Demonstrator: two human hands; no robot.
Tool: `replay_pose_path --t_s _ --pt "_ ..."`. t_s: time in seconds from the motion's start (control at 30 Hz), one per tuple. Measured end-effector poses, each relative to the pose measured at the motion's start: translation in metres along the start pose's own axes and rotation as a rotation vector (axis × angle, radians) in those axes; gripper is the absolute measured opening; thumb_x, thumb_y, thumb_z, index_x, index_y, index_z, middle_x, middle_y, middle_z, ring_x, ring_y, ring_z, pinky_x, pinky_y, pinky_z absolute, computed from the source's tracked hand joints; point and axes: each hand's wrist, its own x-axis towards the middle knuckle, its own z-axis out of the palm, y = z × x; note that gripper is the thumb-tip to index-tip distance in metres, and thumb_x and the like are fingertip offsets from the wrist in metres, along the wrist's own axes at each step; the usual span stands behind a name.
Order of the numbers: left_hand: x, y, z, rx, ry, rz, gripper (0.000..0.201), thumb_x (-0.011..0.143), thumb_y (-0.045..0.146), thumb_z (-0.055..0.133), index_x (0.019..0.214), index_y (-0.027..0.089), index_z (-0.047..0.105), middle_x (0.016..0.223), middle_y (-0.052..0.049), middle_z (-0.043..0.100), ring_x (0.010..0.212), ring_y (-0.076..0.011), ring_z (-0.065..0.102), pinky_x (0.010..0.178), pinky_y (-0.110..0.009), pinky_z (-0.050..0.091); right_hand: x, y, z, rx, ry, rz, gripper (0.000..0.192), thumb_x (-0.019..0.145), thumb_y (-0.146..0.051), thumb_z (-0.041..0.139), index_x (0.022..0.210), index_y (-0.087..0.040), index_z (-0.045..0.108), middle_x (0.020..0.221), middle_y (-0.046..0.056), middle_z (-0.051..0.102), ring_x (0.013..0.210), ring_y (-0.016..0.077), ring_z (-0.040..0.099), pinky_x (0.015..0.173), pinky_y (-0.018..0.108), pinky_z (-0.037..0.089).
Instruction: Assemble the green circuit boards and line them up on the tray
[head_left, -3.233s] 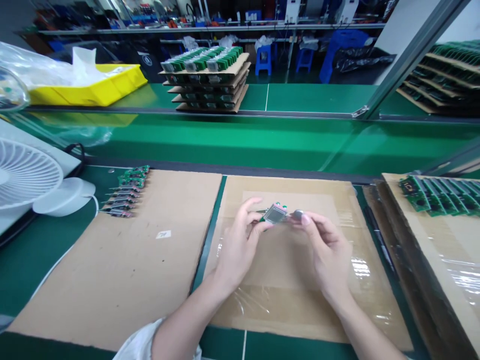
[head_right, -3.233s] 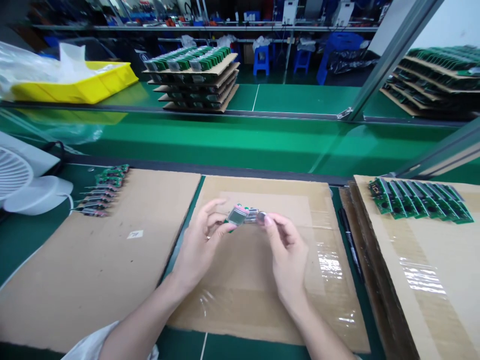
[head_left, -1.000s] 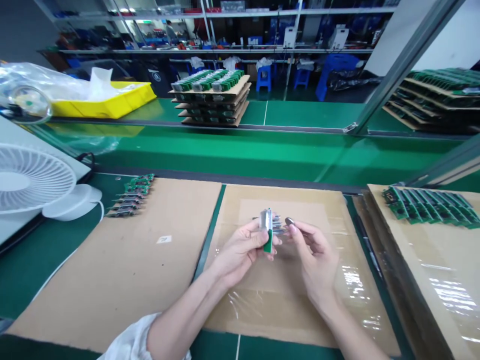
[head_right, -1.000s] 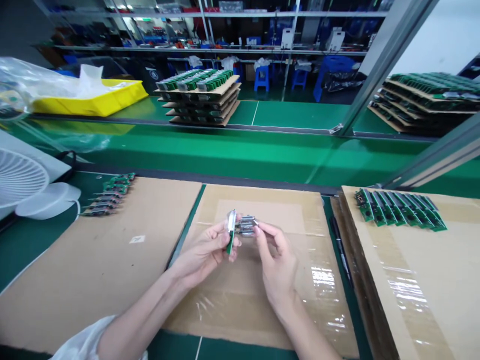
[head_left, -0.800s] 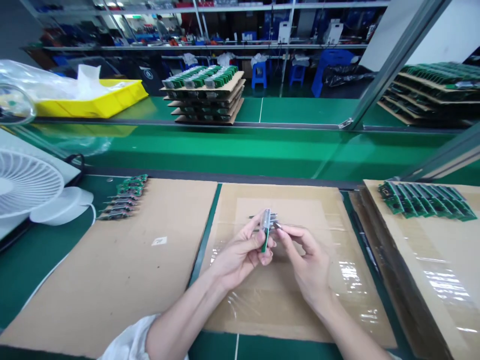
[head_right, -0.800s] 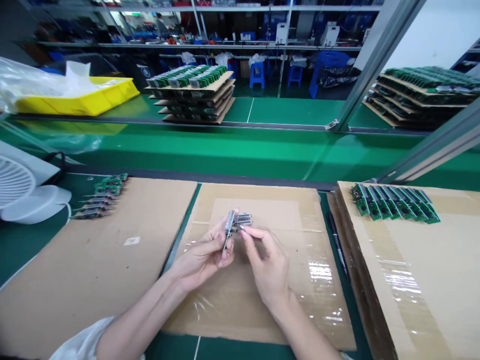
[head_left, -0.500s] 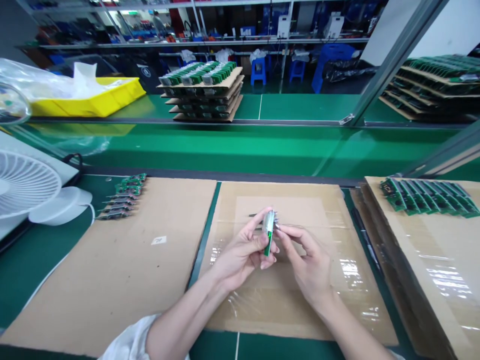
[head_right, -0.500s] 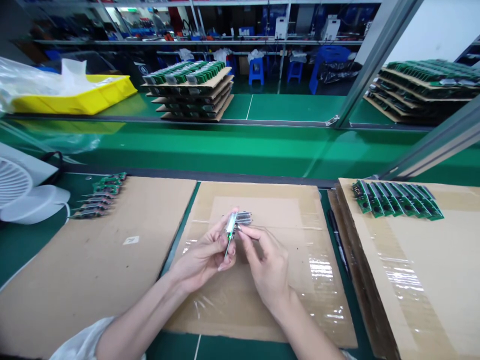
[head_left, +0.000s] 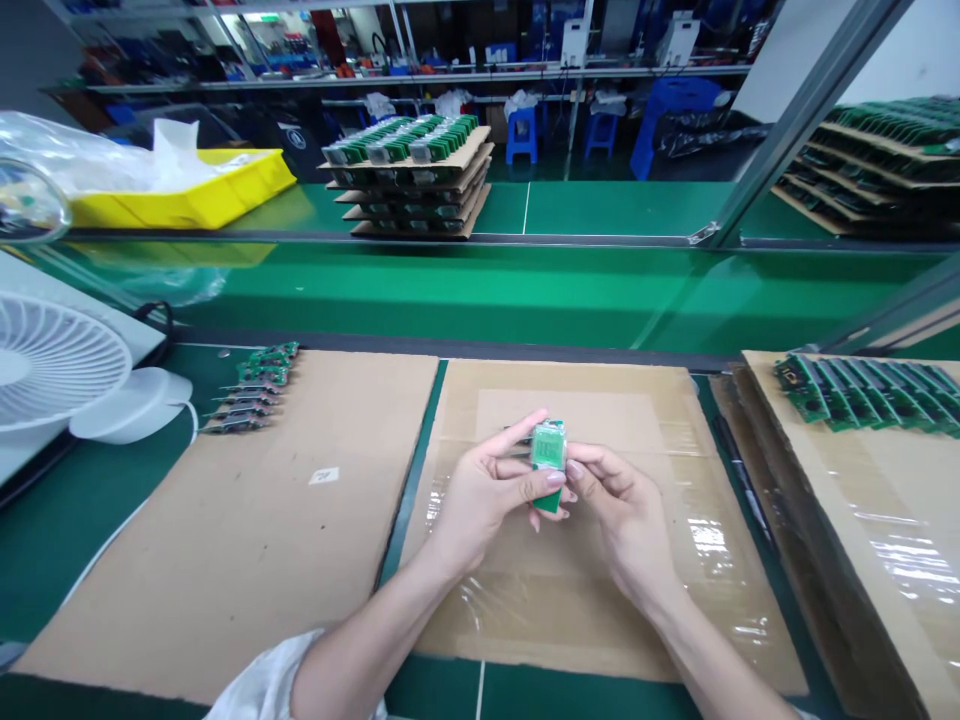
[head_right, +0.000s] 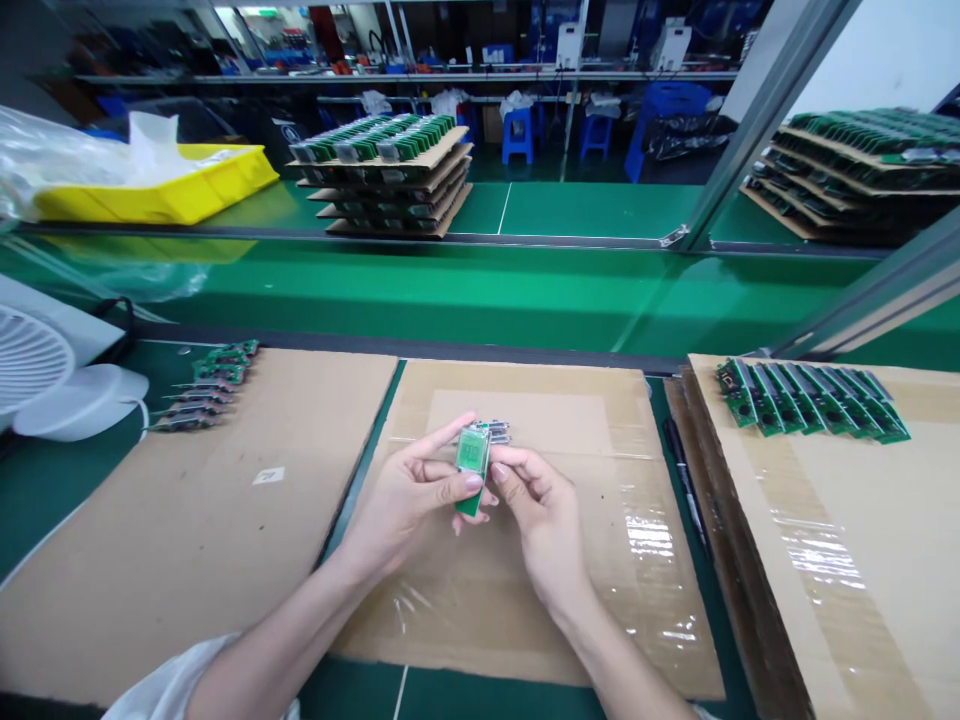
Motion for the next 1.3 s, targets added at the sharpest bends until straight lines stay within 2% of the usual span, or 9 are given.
replay_pose_path --t_s 0.07,0.13,0.4,0.7,0.87,0.97,1.07,1.17,1.3 --pt "-0.002 0.002 0.003 0.076 0.072 0.035 0.074 0.067 0.021 0.078 0.134 0.018 0.046 0.063 -0.003 0.072 0.055 -0.0143 0.065 0.049 -0.02 0.05 0.002 -0.003 0.002 0.114 -0.061 0.084 0.015 0.083 -0.032 0.062 0.092 -0.023 0.07 0.072 0.0 0.07 0.057 0.0134 0.061 0.057 0.026 0.048" --pt "-0.005 0.004 0.006 0.116 0.111 0.052 0.07 0.066 0.022 0.078 0.131 0.019 0.05 0.06 0.0 0.071 0.055 -0.0132 0.064 0.052 -0.02 0.053 0.004 -0.006 0.002 0.147 -0.057 0.116 0.016 0.079 -0.034 0.066 0.089 -0.022 0.071 0.076 0.001 0.071 0.062 0.0128 0.06 0.059 0.025 0.047" --pt "-0.009 0.008 0.01 0.118 0.146 0.039 0.069 0.061 0.017 0.081 0.125 0.021 0.057 0.056 0.004 0.07 0.052 -0.01 0.061 0.057 -0.019 0.054 0.005 -0.005 0.002 0.175 -0.039 0.159 0.019 0.073 -0.036 0.072 0.086 -0.023 0.073 0.072 0.001 0.069 0.059 0.0111 0.054 0.057 0.022 0.045" --pt "-0.011 0.01 0.012 0.122 0.122 0.02 0.07 0.063 0.017 0.079 0.128 0.02 0.054 0.057 0.004 0.069 0.054 -0.0122 0.06 0.061 -0.025 0.055 0.006 -0.001 0.001 0.07 0.013 0.139 0.022 0.073 -0.039 0.071 0.084 -0.021 0.071 0.071 0.002 0.07 0.06 0.0131 0.056 0.056 0.025 0.048" --pt "-0.005 0.003 0.003 0.198 0.126 0.109 0.069 0.072 0.022 0.072 0.135 0.022 0.044 0.06 0.006 0.066 0.061 -0.0136 0.06 0.065 -0.027 0.053 0.005 -0.001 -0.002 -0.168 0.064 0.004 0.018 0.079 -0.036 0.065 0.085 -0.02 0.07 0.08 0.003 0.072 0.072 0.0163 0.064 0.068 0.029 0.052" --pt "0.0 -0.002 -0.009 0.352 0.275 0.238 0.056 0.072 0.027 0.073 0.124 0.025 0.053 0.063 0.005 0.066 0.064 -0.0152 0.061 0.069 -0.028 0.049 0.006 -0.001 -0.007 -0.361 0.186 -0.131 0.016 0.08 -0.034 0.064 0.089 -0.021 0.068 0.09 0.004 0.072 0.086 0.0185 0.066 0.081 0.032 0.051" --pt "0.003 -0.005 -0.018 0.63 0.37 0.422 0.019 0.072 0.031 0.074 0.089 0.025 0.068 0.074 0.001 0.07 0.07 -0.0169 0.061 0.071 -0.027 0.045 0.013 0.0 -0.014 -0.387 0.414 -0.242 0.02 0.081 -0.035 0.063 0.093 -0.019 0.066 0.094 0.006 0.072 0.089 0.0197 0.066 0.083 0.036 0.051" --pt "0.003 -0.008 -0.019 0.988 0.249 0.613 0.005 0.077 0.029 0.069 0.08 0.026 0.071 0.083 -0.001 0.069 0.073 -0.0172 0.06 0.071 -0.028 0.043 0.02 0.002 -0.022 -0.307 0.567 -0.318 0.024 0.08 -0.036 0.063 0.094 -0.016 0.065 0.091 0.007 0.072 0.084 0.0202 0.068 0.083 0.039 0.051" --pt "0.006 -0.017 -0.017 1.39 0.074 0.747 0.011 0.082 0.021 0.062 0.09 0.024 0.07 0.078 -0.002 0.066 0.077 -0.0191 0.056 0.07 -0.031 0.04 0.024 0.003 -0.024 -0.287 0.605 -0.29 0.026 0.078 -0.037 0.065 0.093 -0.015 0.065 0.089 0.008 0.072 0.083 0.0206 0.068 0.083 0.04 0.051"
